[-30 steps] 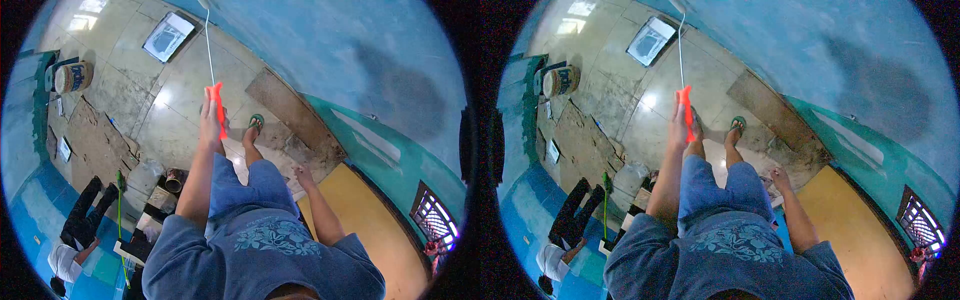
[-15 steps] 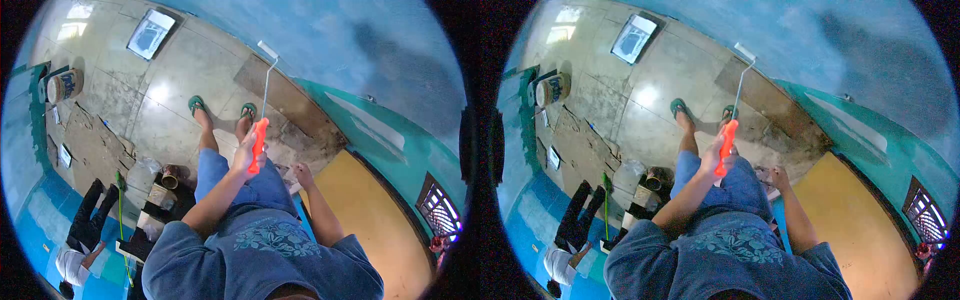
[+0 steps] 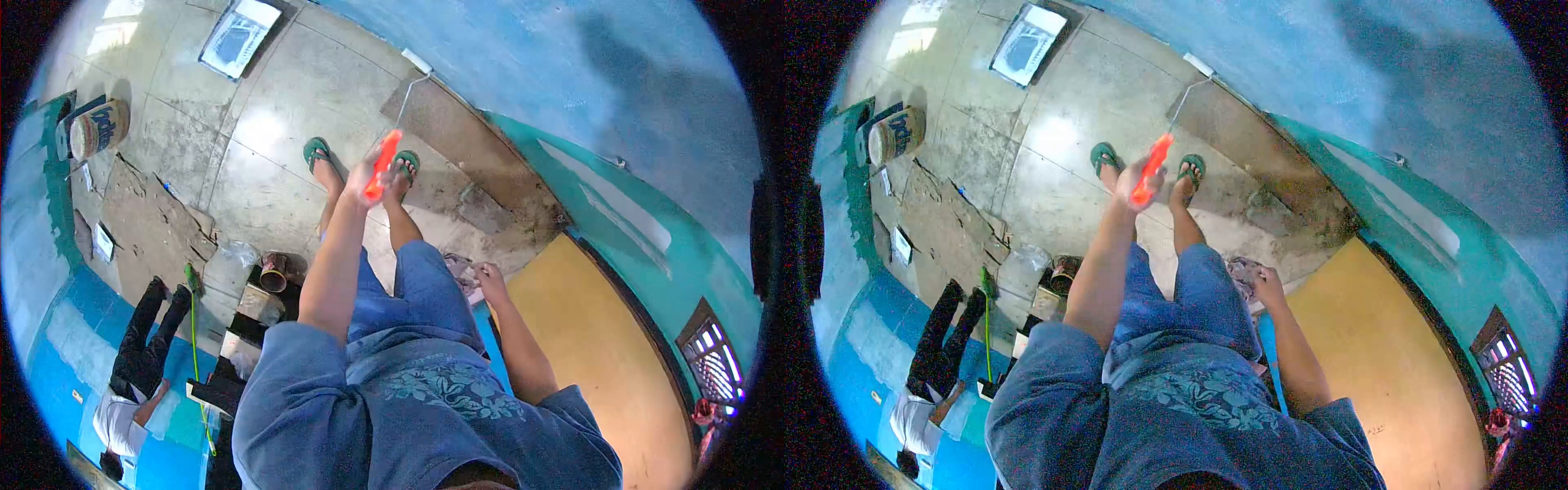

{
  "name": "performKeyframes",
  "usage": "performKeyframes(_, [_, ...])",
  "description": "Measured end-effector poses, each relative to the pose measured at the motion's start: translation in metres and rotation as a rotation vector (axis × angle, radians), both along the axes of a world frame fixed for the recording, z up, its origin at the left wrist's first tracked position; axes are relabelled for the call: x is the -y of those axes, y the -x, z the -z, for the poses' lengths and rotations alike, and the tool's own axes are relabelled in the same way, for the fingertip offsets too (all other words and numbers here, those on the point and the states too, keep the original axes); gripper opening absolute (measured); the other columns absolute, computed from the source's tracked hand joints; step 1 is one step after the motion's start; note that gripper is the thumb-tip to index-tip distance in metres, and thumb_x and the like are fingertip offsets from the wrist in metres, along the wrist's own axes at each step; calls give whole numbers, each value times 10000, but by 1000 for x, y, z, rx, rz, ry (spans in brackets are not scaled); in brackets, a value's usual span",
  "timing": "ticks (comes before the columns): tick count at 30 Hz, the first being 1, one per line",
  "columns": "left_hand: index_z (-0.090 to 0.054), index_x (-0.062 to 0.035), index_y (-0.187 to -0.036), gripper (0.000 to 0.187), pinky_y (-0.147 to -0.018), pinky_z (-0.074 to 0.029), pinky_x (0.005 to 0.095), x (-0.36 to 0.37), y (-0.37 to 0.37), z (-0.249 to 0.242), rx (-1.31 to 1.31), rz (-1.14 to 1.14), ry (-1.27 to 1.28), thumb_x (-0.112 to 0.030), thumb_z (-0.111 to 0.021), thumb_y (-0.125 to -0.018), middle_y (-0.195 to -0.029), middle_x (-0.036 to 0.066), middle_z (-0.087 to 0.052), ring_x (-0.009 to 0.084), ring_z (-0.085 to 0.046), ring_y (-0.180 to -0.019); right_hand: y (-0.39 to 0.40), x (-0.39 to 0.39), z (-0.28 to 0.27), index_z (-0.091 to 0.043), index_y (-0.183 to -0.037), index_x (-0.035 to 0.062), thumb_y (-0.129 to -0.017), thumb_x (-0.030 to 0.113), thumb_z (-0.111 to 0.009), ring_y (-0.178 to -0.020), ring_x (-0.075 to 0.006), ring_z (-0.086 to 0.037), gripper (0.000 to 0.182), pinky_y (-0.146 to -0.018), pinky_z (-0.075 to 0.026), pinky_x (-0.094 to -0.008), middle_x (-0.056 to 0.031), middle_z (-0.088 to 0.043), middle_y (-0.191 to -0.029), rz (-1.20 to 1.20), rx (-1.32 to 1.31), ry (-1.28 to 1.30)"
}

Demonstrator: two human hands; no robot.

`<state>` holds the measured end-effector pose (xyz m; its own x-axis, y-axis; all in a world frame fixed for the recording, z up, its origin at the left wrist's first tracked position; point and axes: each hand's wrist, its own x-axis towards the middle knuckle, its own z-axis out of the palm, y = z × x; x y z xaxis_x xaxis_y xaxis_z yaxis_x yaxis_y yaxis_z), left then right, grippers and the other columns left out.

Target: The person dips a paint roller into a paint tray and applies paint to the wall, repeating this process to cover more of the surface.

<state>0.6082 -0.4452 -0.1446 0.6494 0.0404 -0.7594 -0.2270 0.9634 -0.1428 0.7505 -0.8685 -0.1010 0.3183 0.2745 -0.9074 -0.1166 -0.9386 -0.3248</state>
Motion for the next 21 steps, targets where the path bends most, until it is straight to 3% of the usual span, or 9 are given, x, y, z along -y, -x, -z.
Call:
performKeyframes(2, [-461,-140,-1149,281,-332,-321,171,2,33,-37,64,-32,140,-350,-452,-962,-725,58,-505,73,-405,-415,0,6,8,-639,-1036,50,-912,194,-537,-866,-166,-580,215,-691,-492,-289,-75,-540,-1023,-145,191,-71])
performKeyframes(5, [-446,-128,-1166,300,-316,-304,158,-1,57,-77,130,-43,-1,-352,-442,-967,-723,55,-501,56,-383,-397,-7,-25,-12,-646,-1024,56,-907,197,-544,-873,-170,-584,209,-694,-495,-290,-75,-536,-1023,-23,67,-9])
performKeyframes(7, [-434,-104,-1136,306,-306,-294,146,-11,62,-75,62,33,13,-361,-435,-969,-717,44,-489,39,-371,-387,-3,-17,3,-646,-1026,55,-908,211,-543,-877,-173,-584,221,-699,-497,-296,-76,-535,-1026,-13,117,-4])
performKeyframes(10, [-447,-66,-1059,299,-315,-315,143,-35,41,-12,69,51,24,-350,-449,-964,-703,31,-485,36,-387,-401,-10,-44,-11,-642,-1032,48,-909,242,-542,-886,-175,-584,250,-706,-500,-303,-78,-541,-1019,-16,125,-1])
performKeyframes(13, [-466,-43,-982,288,-322,-335,148,-52,4,12,-1,24,46,-329,-453,-963,-696,27,-497,38,-403,-412,-5,-63,-23,-635,-1041,42,-909,269,-542,-890,-173,-583,279,-706,-500,-304,-76,-555,-987,7,70,-9])
performKeyframes(16, [-458,-62,-1109,286,-315,-348,140,-49,6,10,28,4,123,-309,-461,-964,-680,22,-481,33,-401,-413,7,-64,-22,-629,-1041,46,-912,272,-548,-860,-164,-584,273,-692,-495,-287,-65,-571,-929,78,88,9])
performKeyframes(18, [-459,-83,-1128,294,-300,-337,144,-43,23,-25,-38,-12,147,-326,-461,-962,-690,26,-484,39,-395,-402,12,-63,-15,-621,-1037,46,-913,248,-557,-829,-156,-585,245,-680,-491,-275,-65,-573,-928,-109,119,-102])
performKeyframes(20, [-461,-124,-1127,276,-282,-312,145,-33,48,-67,-26,73,-71,-347,-449,-964,-724,39,-493,37,-386,-389,15,-65,-13,-617,-1034,43,-914,238,-560,-819,-152,-586,236,-674,-488,-269,-61,-571,-916,-122,135,-87])
performKeyframes(21, [-399,-192,-1261,319,-293,-305,144,-28,61,-85,21,44,-41,-323,-428,-971,-726,42,-495,43,-383,-399,17,-66,-10,-613,-1031,39,-914,228,-564,-810,-148,-586,227,-667,-485,-262,-56,-569,-904,-138,151,-74])
